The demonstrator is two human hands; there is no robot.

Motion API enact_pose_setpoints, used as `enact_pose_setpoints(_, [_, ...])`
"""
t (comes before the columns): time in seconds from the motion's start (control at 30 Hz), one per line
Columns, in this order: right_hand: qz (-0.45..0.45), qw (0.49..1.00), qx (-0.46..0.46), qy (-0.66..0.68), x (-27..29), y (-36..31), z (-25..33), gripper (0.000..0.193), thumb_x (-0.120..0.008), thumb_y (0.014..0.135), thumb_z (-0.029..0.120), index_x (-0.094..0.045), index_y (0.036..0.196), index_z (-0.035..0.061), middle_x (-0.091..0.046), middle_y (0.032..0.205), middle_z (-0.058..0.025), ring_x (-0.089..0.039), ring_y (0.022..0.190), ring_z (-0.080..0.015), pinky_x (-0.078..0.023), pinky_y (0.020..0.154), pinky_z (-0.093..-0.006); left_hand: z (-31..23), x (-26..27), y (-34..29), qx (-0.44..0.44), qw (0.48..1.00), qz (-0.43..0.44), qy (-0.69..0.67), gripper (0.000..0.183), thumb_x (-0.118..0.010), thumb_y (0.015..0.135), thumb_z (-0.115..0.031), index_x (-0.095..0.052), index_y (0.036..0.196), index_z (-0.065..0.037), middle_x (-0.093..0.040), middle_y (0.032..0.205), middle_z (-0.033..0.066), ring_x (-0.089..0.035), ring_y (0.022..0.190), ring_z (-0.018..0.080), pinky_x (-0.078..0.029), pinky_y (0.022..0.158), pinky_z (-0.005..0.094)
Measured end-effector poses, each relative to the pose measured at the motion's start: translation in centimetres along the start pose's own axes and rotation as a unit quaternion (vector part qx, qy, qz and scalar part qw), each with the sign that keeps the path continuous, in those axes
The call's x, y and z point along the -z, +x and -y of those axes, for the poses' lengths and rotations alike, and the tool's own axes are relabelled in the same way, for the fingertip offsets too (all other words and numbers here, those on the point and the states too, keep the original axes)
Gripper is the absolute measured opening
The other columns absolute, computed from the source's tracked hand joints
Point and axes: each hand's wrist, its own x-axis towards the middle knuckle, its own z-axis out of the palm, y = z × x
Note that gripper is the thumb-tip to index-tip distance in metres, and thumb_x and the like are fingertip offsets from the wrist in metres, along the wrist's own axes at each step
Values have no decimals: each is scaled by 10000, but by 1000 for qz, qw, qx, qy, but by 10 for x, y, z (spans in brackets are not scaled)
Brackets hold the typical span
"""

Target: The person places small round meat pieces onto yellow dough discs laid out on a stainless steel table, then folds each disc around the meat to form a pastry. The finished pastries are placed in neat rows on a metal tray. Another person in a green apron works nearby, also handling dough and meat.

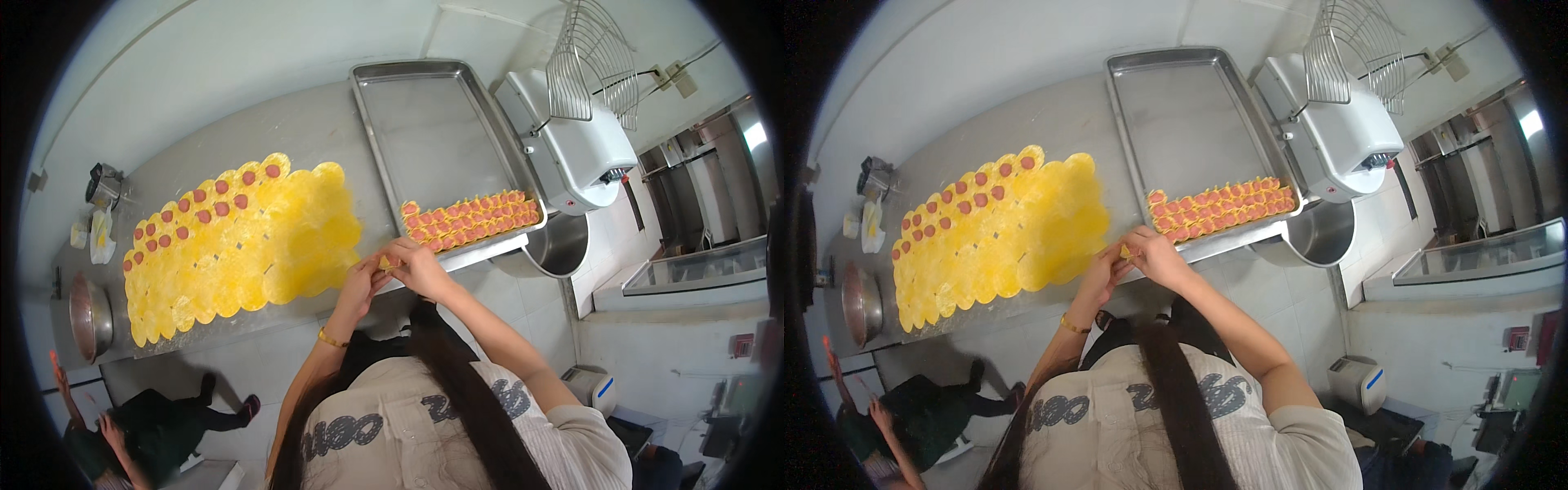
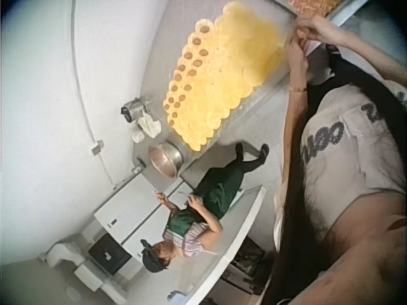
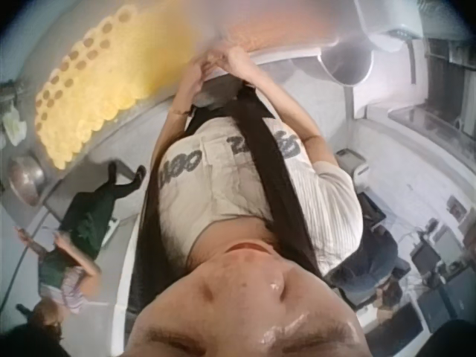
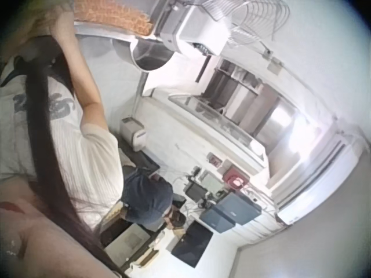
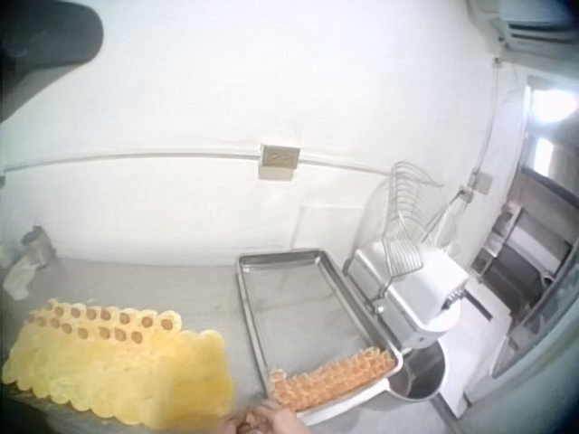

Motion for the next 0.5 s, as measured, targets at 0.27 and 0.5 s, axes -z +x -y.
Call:
enact_pose_setpoints(0.27, [-20,995,-77,-55,216,24,-119,290,-663,648,18,-637,933,65,-574,775,-96,-591,732,-262,-484,657,-359,-9,-82,19,-124,979,-64,148,390,-413,972,-309,-516,1207,-14,-586,1154,104,-595,1021,190,-477,851,285])
enact_pose_setpoints(0.5, [116,972,31,-204,300,38,-223,226,-614,680,4,-608,899,58,-570,830,-114,-594,792,-302,-489,700,-378,21,-144,23,-151,973,-117,133,378,-421,970,-299,-522,1198,-15,-597,1138,109,-591,1033,182,-463,858,272])
